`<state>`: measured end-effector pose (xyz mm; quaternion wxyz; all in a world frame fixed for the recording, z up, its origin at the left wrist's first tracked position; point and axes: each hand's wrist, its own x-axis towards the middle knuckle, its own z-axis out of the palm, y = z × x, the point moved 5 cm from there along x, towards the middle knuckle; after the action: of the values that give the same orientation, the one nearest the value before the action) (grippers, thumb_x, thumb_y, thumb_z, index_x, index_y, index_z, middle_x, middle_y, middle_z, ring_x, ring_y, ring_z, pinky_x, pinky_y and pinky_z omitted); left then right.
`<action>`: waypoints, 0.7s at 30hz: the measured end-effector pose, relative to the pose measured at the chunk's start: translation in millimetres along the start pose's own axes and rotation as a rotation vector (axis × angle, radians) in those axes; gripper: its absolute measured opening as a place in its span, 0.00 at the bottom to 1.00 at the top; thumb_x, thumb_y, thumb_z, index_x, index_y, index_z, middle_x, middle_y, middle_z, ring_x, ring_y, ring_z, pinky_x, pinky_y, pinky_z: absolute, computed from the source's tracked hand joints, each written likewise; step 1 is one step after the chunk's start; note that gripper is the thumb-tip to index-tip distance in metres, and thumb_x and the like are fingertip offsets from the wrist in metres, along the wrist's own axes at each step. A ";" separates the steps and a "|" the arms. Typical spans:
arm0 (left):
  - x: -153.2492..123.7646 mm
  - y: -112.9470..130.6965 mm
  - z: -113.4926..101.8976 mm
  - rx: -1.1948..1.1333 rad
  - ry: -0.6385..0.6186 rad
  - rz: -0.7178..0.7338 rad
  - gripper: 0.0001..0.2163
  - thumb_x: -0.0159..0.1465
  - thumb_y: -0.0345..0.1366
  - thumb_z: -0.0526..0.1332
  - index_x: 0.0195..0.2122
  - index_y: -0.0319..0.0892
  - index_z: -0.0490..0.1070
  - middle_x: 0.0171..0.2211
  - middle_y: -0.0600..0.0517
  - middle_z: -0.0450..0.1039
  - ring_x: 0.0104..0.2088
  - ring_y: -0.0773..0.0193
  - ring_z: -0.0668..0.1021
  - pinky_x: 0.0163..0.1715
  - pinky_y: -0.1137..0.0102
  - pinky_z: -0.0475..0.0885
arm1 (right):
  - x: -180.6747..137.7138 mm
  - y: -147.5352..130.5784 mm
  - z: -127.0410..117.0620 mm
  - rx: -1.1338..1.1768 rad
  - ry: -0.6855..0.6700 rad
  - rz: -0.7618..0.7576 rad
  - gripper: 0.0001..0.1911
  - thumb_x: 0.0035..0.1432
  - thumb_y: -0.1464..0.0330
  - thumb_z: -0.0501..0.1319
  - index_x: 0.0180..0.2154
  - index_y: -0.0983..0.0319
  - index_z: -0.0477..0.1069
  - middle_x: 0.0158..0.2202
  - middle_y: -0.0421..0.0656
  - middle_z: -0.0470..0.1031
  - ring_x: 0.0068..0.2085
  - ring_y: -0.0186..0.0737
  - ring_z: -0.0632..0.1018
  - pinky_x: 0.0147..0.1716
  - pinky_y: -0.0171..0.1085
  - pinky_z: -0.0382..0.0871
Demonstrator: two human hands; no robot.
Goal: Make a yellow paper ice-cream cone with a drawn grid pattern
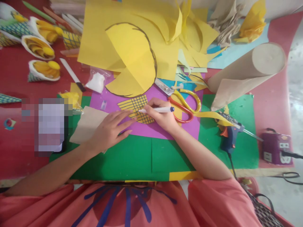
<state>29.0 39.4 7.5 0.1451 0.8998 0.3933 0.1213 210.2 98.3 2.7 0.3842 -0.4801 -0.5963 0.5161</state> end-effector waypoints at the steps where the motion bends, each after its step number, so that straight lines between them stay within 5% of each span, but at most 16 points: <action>1: 0.1 -0.1 0.0 0.006 -0.002 -0.003 0.19 0.66 0.37 0.55 0.59 0.45 0.65 0.61 0.44 0.63 0.60 0.50 0.66 0.57 0.52 0.64 | -0.2 0.4 -0.5 0.015 0.016 0.004 0.12 0.57 0.62 0.61 0.26 0.63 0.70 0.21 0.39 0.72 0.22 0.31 0.70 0.20 0.32 0.62; 21: -0.1 0.7 -0.2 -0.015 0.011 0.011 0.17 0.65 0.36 0.56 0.56 0.46 0.68 0.59 0.45 0.65 0.59 0.51 0.67 0.57 0.52 0.65 | 1.7 -2.4 8.9 -0.129 -0.123 -0.033 0.11 0.56 0.67 0.58 0.23 0.63 0.67 0.19 0.36 0.68 0.20 0.28 0.65 0.20 0.30 0.56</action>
<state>29.3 39.0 7.9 0.1488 0.9002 0.3881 0.1301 200.8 97.7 3.4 0.3237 -0.4612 -0.6585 0.4989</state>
